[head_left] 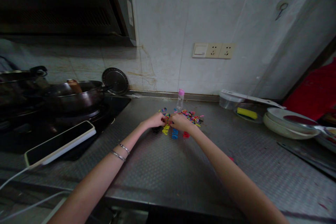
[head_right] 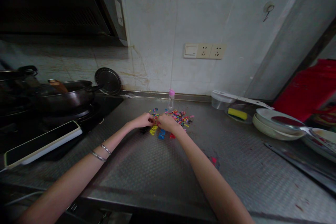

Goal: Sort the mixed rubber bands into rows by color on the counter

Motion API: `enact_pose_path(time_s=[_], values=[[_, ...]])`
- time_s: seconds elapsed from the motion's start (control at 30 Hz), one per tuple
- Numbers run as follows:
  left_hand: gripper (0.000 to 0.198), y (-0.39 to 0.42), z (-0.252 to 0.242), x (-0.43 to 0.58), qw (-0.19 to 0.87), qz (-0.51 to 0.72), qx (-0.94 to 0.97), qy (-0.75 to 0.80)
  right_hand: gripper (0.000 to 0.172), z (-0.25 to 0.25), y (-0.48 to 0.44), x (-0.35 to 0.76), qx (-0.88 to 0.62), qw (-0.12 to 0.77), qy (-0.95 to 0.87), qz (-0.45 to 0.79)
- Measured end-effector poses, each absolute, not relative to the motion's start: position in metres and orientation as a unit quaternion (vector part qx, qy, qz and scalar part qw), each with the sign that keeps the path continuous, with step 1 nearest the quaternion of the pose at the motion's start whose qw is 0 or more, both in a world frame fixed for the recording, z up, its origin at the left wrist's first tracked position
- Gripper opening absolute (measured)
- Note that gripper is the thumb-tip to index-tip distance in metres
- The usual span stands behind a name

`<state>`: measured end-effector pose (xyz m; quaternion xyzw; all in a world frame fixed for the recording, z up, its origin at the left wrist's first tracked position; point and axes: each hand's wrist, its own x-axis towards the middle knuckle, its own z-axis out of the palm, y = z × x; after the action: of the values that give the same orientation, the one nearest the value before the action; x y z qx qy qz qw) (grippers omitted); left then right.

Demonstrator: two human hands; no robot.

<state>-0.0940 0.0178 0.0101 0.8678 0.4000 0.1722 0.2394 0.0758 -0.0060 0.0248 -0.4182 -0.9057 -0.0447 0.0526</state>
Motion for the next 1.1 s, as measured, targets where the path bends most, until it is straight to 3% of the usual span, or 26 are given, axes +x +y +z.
enact_pose_path(time_s=[0.37, 0.53, 0.8, 1.1], values=[[0.019, 0.017, 0.011, -0.096, 0.273, 0.174, 0.862, 0.391, 0.018, 0.013, 0.012, 0.079, -0.417, 0.050, -0.907, -0.036], [0.018, 0.021, 0.011, -0.098, 0.302, 0.200, 0.846, 0.392, 0.017, 0.012, 0.016, 0.081, -0.387, 0.115, -0.915, -0.007], [0.025, 0.029, 0.009, -0.104, 0.339, 0.270, 0.789, 0.434, 0.015, 0.022, 0.021, 0.108, -0.424, 0.242, -0.862, 0.141], [0.025, 0.028, 0.004, -0.101, 0.293, 0.274, 0.794, 0.456, 0.019, 0.011, 0.008, 0.163, -0.446, 0.218, -0.853, 0.162]])
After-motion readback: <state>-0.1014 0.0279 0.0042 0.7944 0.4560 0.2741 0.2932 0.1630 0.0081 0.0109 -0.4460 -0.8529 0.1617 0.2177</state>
